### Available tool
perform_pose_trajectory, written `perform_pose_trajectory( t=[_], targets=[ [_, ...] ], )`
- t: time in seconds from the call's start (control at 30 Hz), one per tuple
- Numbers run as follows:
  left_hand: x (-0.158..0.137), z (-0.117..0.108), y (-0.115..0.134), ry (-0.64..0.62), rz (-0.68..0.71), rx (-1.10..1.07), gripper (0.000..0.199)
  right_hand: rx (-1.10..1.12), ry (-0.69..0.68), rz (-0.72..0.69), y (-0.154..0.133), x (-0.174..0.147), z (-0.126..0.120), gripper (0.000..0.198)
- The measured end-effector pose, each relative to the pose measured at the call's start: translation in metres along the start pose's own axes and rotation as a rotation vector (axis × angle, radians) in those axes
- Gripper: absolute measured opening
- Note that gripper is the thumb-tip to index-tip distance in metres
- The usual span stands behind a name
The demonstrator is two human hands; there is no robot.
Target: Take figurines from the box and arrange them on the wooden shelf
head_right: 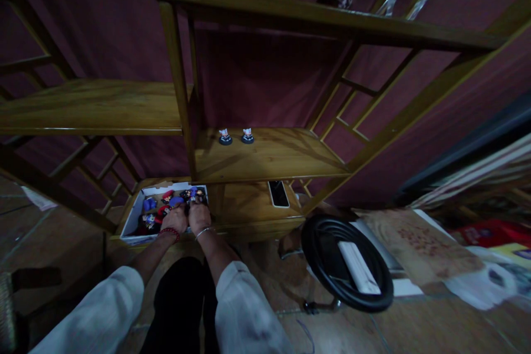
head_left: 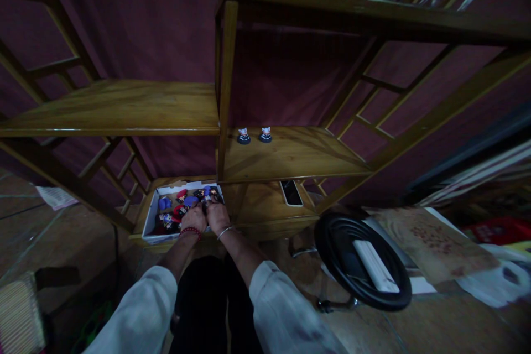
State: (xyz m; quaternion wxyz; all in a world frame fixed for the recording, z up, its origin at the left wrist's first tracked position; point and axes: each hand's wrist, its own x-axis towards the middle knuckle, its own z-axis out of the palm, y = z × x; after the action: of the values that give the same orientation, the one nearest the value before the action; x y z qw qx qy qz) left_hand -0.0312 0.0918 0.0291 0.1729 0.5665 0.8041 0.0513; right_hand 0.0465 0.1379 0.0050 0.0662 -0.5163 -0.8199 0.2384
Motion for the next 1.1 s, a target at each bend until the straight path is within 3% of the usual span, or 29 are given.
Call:
perform_pose_trajectory(
  t=[0.4,0.93,1.1],
  targets=[
    [-0.0006,0.0005,-0.0006,-0.01,0.028,-0.027,0.033,0.044,0.095,-0.172,0.0015,-0.0059,-0.0037,0.029],
    [-0.0054,-0.0079,0.0044,-0.037,0.036,-0.002,0.032,0.09,0.082,-0.049,0.0021,-0.0074,-0.0031,0.03],
    [-0.0062,-0.0074,0.005,-0.022,0.026,-0.019,0.034,-0.006,0.086,-0.083,0.0025,-0.0056,-0.0022,0.03]
  ],
)
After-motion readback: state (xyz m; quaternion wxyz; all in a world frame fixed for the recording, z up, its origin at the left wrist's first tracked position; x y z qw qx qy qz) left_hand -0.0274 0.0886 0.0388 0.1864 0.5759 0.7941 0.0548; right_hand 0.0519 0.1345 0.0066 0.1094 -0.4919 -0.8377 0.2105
